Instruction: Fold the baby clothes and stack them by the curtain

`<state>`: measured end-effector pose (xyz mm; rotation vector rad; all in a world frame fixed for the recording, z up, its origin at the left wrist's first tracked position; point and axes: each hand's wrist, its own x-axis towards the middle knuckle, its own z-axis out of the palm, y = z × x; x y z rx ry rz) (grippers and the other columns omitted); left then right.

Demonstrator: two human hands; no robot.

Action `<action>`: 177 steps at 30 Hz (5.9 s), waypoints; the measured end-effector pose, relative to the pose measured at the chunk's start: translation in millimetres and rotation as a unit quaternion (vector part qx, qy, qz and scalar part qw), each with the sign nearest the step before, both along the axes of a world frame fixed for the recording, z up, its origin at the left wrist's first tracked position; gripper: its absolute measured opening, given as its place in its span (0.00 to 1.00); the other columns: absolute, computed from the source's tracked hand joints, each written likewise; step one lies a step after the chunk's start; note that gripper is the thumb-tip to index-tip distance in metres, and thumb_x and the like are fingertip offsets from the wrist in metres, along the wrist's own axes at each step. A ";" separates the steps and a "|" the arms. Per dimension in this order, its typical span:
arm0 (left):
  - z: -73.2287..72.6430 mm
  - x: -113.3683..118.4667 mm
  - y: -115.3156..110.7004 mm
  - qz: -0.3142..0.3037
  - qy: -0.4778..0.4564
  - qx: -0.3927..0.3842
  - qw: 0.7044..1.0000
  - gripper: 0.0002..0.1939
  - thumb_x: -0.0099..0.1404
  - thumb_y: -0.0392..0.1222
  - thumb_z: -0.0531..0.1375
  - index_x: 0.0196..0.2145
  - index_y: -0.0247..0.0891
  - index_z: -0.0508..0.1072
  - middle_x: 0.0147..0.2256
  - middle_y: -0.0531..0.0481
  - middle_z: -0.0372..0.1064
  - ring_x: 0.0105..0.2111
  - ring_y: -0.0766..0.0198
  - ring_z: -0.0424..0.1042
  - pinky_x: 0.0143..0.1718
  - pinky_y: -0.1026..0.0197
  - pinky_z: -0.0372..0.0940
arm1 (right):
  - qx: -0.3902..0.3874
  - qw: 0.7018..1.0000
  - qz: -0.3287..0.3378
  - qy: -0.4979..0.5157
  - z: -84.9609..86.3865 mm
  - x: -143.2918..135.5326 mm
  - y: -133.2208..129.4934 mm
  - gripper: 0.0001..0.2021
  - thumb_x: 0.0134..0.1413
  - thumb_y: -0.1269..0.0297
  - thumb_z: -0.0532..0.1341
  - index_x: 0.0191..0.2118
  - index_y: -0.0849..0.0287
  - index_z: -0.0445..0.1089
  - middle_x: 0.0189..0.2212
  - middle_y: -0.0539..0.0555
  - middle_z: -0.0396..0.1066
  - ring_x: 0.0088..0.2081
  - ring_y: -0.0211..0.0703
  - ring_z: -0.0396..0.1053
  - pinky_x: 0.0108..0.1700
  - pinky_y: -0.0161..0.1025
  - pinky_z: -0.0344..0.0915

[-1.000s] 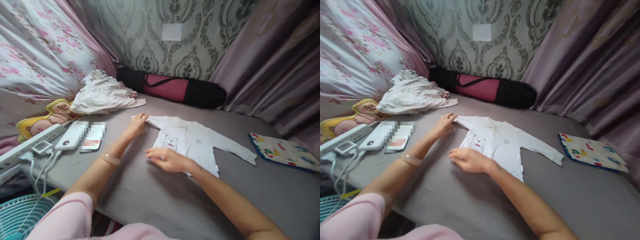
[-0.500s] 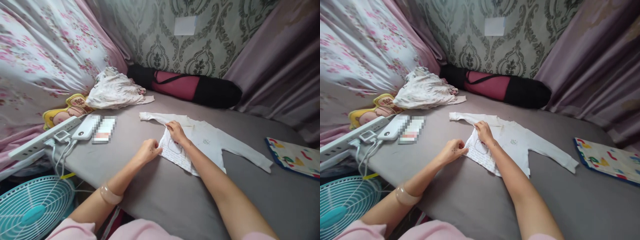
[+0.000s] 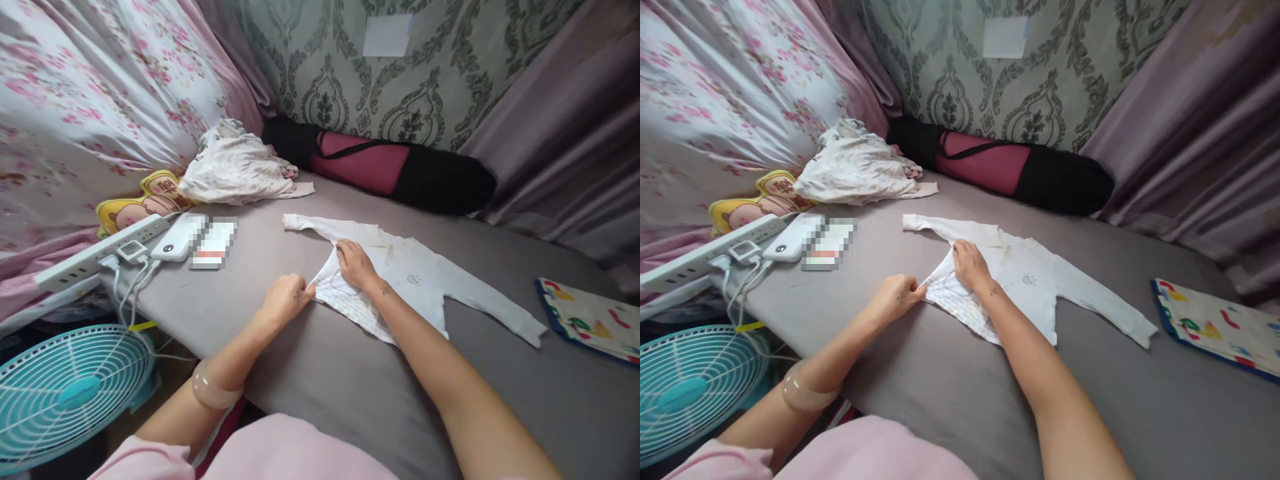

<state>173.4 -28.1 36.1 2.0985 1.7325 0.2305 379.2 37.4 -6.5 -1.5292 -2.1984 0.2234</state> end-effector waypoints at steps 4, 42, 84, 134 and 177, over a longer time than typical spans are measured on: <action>-0.9 -0.8 0.7 0.004 0.002 -0.014 1.000 0.15 0.64 0.50 0.55 0.28 0.38 0.75 0.30 0.42 0.75 0.33 0.57 0.73 0.29 0.63 0.57 | -0.076 0.993 0.029 -0.081 6.5 1.6 -18.2 0.30 0.64 0.59 0.42 0.67 0.69 0.49 0.68 0.63 0.44 0.68 0.49 0.43 0.67 0.49 0.41; -24.1 24.2 27.9 -0.370 0.053 0.059 0.926 0.29 0.73 0.53 0.41 0.67 0.41 0.50 0.68 0.43 0.40 0.68 0.51 0.38 0.66 0.43 0.38 | -0.092 0.986 -0.054 -0.127 10.3 49.9 -90.7 0.30 0.67 0.53 0.41 0.68 0.64 0.48 0.69 0.61 0.39 0.70 0.49 0.32 0.68 0.52 0.35; -0.9 152.7 83.2 -0.499 -0.164 0.143 0.839 0.20 0.70 0.48 0.47 0.52 0.38 0.70 0.51 0.41 0.71 0.50 0.55 0.71 0.52 0.53 0.65 | -0.120 0.807 -0.578 -0.020 27.0 294.1 -170.5 0.15 0.52 0.67 0.61 0.45 0.65 0.76 0.46 0.66 0.74 0.52 0.54 0.68 0.54 0.43 0.59; -31.4 184.9 140.2 -0.369 -0.137 0.112 0.912 0.32 0.62 0.48 0.58 0.61 0.33 0.59 0.60 0.34 0.57 0.61 0.46 0.57 0.61 0.47 0.54 | 0.023 0.616 -0.440 0.653 90.9 140.5 -39.5 0.06 0.53 0.63 0.63 0.36 0.58 0.67 0.22 0.45 0.68 0.18 0.32 0.65 0.13 0.27 0.55; -54.8 157.0 118.4 -0.296 -0.078 0.187 0.933 0.22 0.70 0.38 0.47 0.59 0.32 0.64 0.61 0.38 0.59 0.63 0.54 0.56 0.63 0.47 0.52 | -0.204 0.919 -0.327 -0.078 13.5 112.2 -45.1 0.35 0.66 0.52 0.36 0.69 0.75 0.39 0.70 0.63 0.33 0.70 0.51 0.30 0.67 0.50 0.28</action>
